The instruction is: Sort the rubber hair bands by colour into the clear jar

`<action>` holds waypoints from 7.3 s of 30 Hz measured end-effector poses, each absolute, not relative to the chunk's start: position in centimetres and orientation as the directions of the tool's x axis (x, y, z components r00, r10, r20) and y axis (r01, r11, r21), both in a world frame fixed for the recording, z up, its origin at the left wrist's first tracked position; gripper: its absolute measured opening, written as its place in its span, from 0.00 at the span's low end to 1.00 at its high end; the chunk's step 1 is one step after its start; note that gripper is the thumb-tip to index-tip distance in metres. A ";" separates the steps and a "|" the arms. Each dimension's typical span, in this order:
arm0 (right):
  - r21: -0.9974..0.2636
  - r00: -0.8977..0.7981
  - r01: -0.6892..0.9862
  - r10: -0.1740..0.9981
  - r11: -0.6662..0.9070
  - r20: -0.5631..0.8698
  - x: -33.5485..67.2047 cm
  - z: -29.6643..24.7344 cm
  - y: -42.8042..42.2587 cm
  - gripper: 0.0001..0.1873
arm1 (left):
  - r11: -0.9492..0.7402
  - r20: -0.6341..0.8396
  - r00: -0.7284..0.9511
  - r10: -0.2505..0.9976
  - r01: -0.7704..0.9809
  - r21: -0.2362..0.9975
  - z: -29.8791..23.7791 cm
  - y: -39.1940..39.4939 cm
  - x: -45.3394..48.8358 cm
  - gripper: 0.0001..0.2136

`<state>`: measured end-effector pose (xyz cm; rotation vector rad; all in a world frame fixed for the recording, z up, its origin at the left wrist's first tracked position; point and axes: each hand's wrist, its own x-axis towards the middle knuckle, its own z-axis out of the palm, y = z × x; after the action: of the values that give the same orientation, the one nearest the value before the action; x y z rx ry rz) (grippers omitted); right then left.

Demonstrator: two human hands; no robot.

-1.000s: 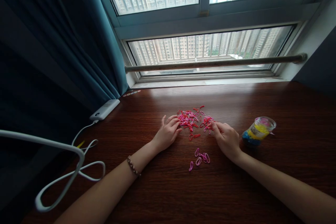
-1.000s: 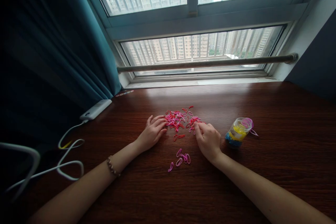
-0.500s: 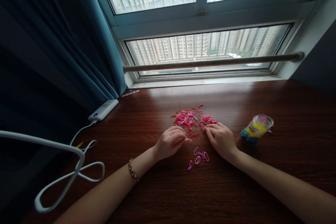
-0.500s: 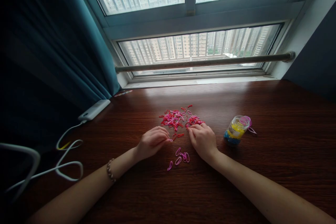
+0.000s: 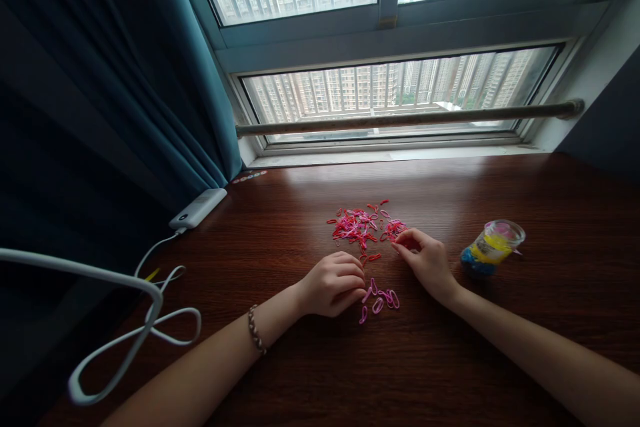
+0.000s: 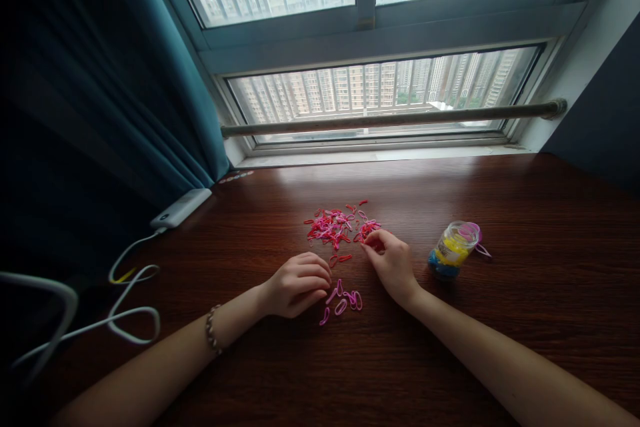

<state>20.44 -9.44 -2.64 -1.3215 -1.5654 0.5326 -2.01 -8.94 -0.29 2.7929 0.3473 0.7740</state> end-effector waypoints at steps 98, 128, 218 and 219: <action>-0.566 -0.613 0.224 0.566 0.793 0.551 19.5 -0.5 -12.2 0.08 | -0.680 0.523 0.483 0.702 0.672 0.293 -2.3 -5.7 -3.2 0.08; -0.827 -0.089 0.352 0.895 0.438 0.436 20.1 -2.3 -9.2 0.09 | -0.661 0.537 0.408 0.738 0.595 0.457 -2.4 -6.3 -3.0 0.03; -0.296 -0.330 0.839 0.859 0.457 0.391 16.2 -2.1 -5.2 0.11 | -0.543 0.530 0.187 0.827 0.510 0.667 -2.3 -4.5 -4.0 0.04; -0.312 -0.321 0.831 0.854 0.461 0.408 16.3 -2.1 -5.3 0.10 | -0.551 0.532 0.195 0.824 0.497 0.671 -2.3 -4.4 -4.0 0.04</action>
<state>16.29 -5.32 -2.12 -1.4004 -2.1947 0.0602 -4.05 -4.40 -2.33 2.1266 1.2415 1.2948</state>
